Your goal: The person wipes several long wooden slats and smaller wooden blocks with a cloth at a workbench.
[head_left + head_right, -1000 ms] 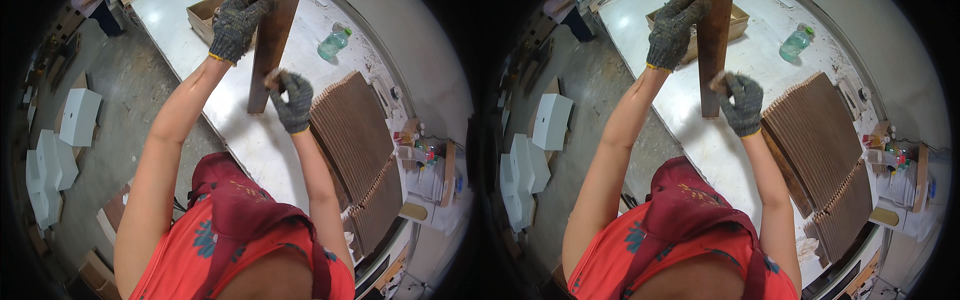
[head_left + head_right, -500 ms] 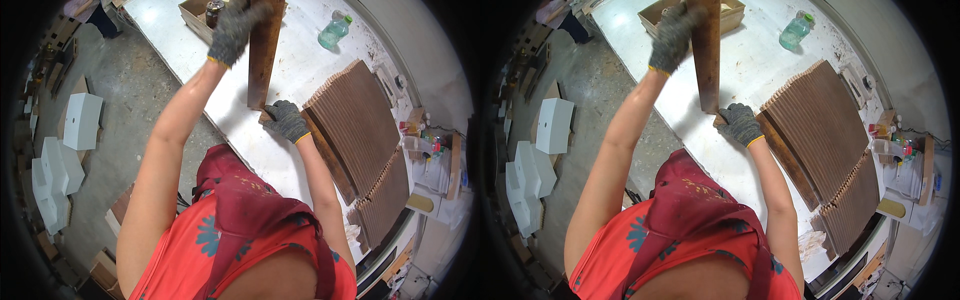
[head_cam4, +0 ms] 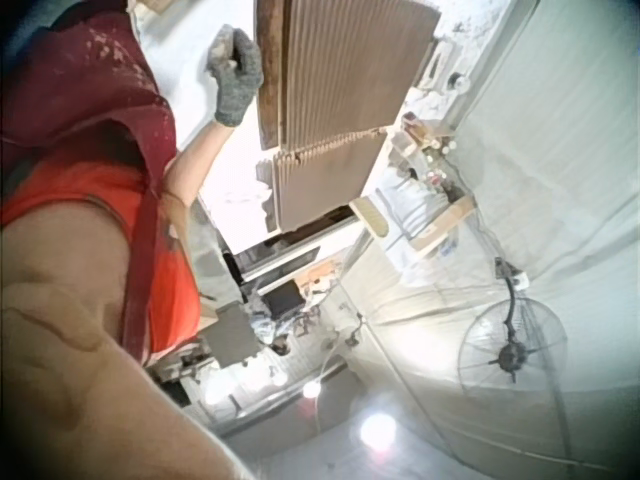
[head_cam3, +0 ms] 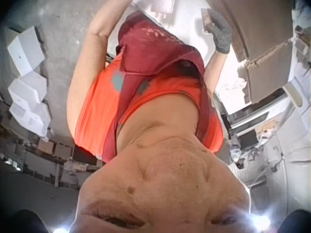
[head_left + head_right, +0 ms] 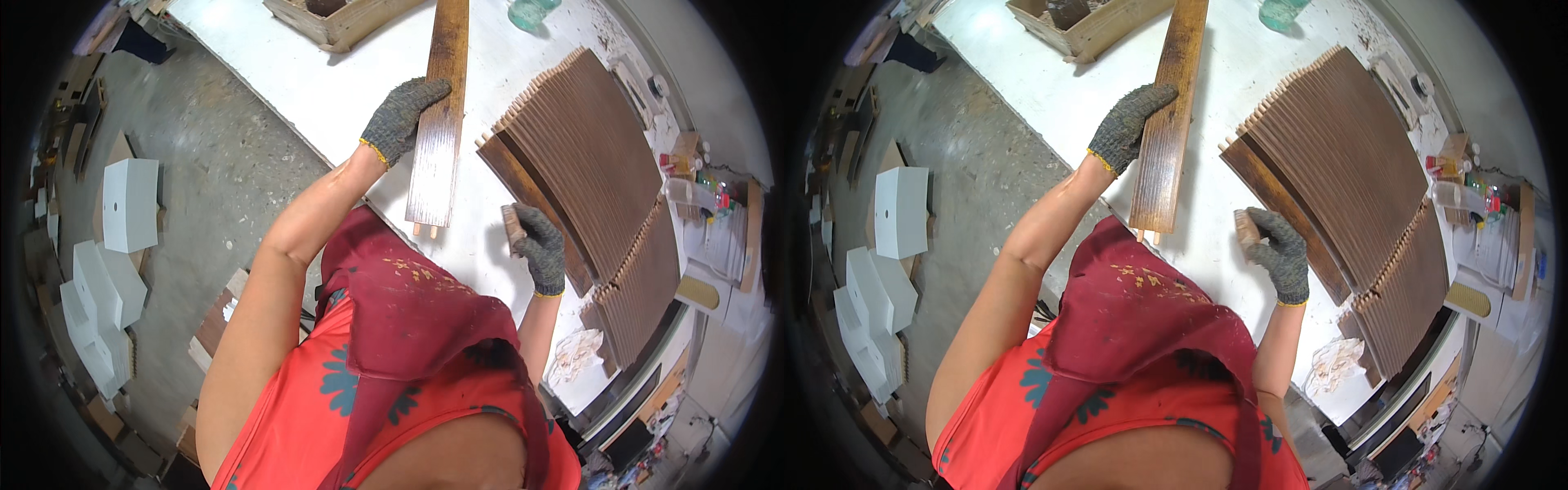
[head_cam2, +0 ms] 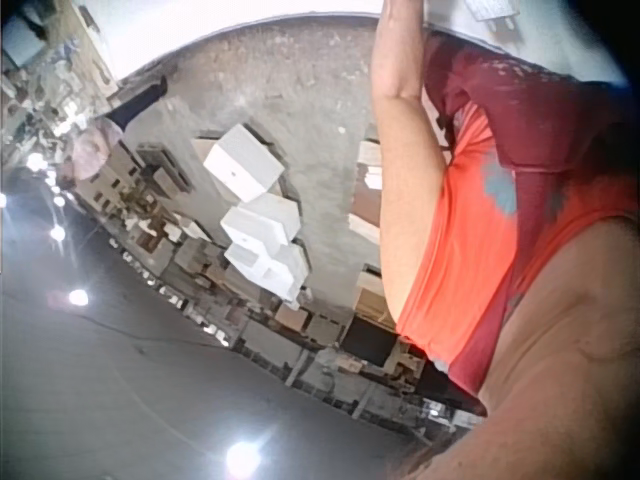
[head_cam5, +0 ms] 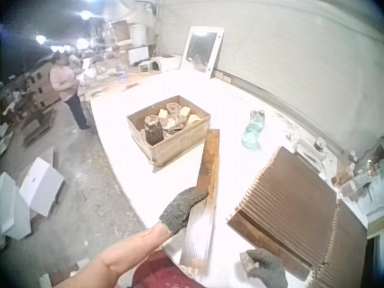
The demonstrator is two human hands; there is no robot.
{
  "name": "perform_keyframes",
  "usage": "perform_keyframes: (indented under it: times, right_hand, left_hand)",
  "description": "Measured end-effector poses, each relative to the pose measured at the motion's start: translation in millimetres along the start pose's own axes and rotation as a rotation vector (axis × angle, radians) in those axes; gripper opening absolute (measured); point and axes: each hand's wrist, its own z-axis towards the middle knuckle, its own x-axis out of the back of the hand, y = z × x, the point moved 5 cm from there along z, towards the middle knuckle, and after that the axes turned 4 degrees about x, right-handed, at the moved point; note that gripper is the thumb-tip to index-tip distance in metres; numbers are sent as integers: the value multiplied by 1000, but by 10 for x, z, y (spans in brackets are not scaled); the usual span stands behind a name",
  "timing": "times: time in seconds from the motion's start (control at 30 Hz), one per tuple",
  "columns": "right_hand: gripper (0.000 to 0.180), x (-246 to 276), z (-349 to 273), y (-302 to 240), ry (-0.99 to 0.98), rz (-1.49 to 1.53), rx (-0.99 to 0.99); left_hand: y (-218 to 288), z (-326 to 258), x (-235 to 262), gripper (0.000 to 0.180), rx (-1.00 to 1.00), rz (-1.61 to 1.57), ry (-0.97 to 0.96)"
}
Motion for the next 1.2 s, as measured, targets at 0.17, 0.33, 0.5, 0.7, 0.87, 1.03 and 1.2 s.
perform_keyframes:
  times: [0.17,0.33,0.5,0.7,0.87,1.03,1.2]
  right_hand:
    - [59,50,-179,199,219,217,75]
    - [62,-87,-281,268,202,398,136]
    - [57,-305,-346,-182,274,263,168]
    - [59,-723,-386,-982,168,-663,615]
    - [53,-1061,-190,-1269,-49,-897,660]
    - [51,-1011,-191,-1291,-68,-968,584]
    - [45,-734,-295,-1291,-30,-1152,608]
  left_hand:
    - [117,-229,-247,28,-69,143,-35]
    - [-163,-266,-442,44,361,-749,-152]
    - [-185,-418,-536,47,402,-841,-40]
    - [-192,-383,-567,44,358,-752,-43]
    - [-245,-390,-564,44,348,-728,-33]
    - [-144,-420,-594,45,339,-577,-22]
    - [-162,-398,-536,43,334,-536,2]
